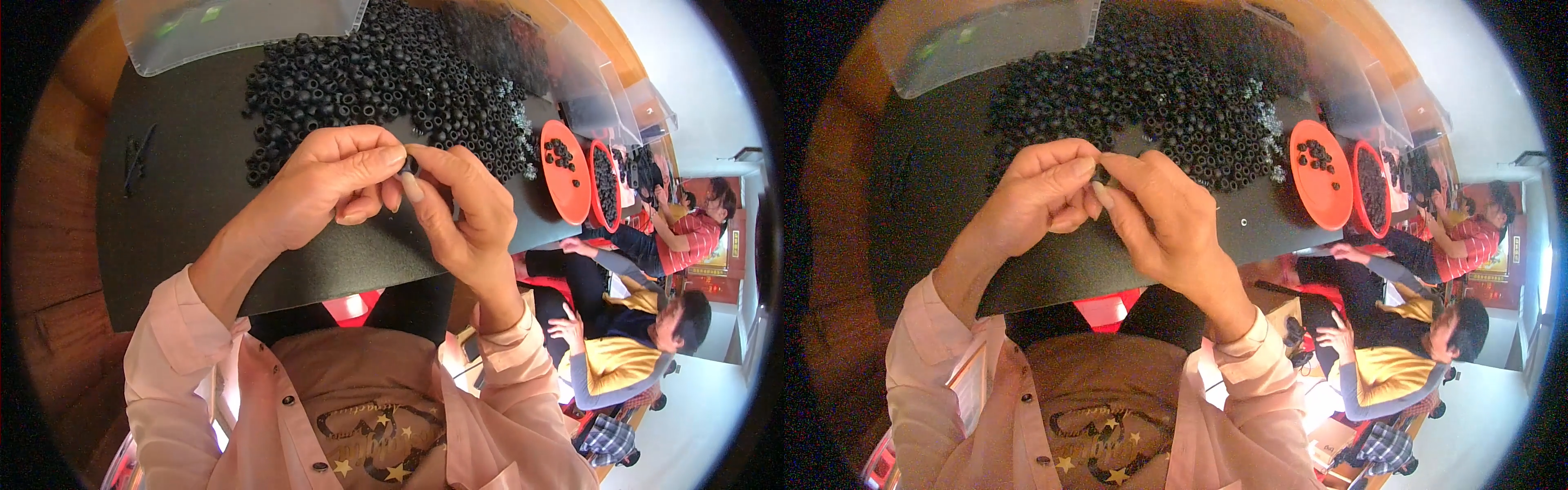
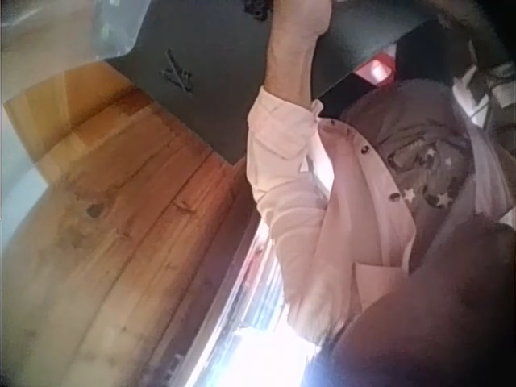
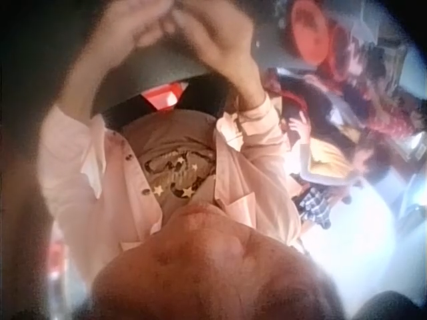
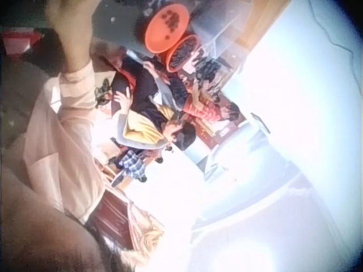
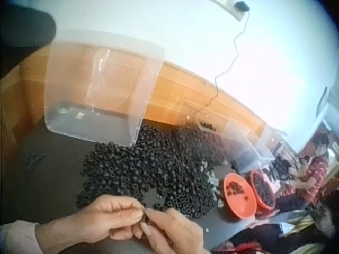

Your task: The person assembles small black plastic parts by fitting smaller pieces into outer rings by hand, placing assembled pieces down and picking up more parts from the table.

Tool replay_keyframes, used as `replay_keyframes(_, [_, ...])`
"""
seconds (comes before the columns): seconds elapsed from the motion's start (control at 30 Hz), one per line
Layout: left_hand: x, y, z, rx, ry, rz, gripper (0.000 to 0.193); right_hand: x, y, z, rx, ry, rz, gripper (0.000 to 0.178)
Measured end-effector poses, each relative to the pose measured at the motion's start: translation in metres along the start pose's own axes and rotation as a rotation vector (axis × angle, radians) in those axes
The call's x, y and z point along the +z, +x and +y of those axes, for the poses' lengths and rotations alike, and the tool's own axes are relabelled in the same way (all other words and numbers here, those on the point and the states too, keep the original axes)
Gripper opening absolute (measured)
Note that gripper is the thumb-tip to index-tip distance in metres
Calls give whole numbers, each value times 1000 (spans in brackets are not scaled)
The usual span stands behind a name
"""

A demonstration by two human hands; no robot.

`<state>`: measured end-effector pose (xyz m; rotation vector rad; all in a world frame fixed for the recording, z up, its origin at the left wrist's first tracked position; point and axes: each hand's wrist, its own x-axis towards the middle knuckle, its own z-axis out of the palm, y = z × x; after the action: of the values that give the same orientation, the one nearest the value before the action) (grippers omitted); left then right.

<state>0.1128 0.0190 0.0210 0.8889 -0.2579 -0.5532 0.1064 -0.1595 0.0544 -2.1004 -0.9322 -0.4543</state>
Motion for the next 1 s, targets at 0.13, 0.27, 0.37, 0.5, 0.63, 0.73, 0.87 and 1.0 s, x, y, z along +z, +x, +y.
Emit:
replay_keyframes(0.13, [1,1,-2,-14,-1,23,26,0,3,2,-34,10,2,25])
replay_keyframes(0.27, [-1,6,-1,0,11,72,26,-6,5,9,6,57,41,25])
replay_keyframes(0.37, [-3,5,2,78,103,49,30,-16,0,13,213,137,120,29])
replay_keyframes(0.5, [-6,19,-5,135,146,12,31,-32,6,11,468,57,-29,9])
replay_keyframes(0.63, [-1,19,0,119,135,14,30,-50,2,39,144,-244,-195,15])
replay_keyframes(0.73, [2,20,1,137,110,-7,29,-57,-1,52,123,-367,-346,19])
replay_keyframes(0.87, [3,19,1,96,88,-10,29,-55,-7,60,170,-429,-440,24])
replay_keyframes(1.0, [-3,18,-4,124,38,51,26,-51,-8,75,171,-424,-383,25])
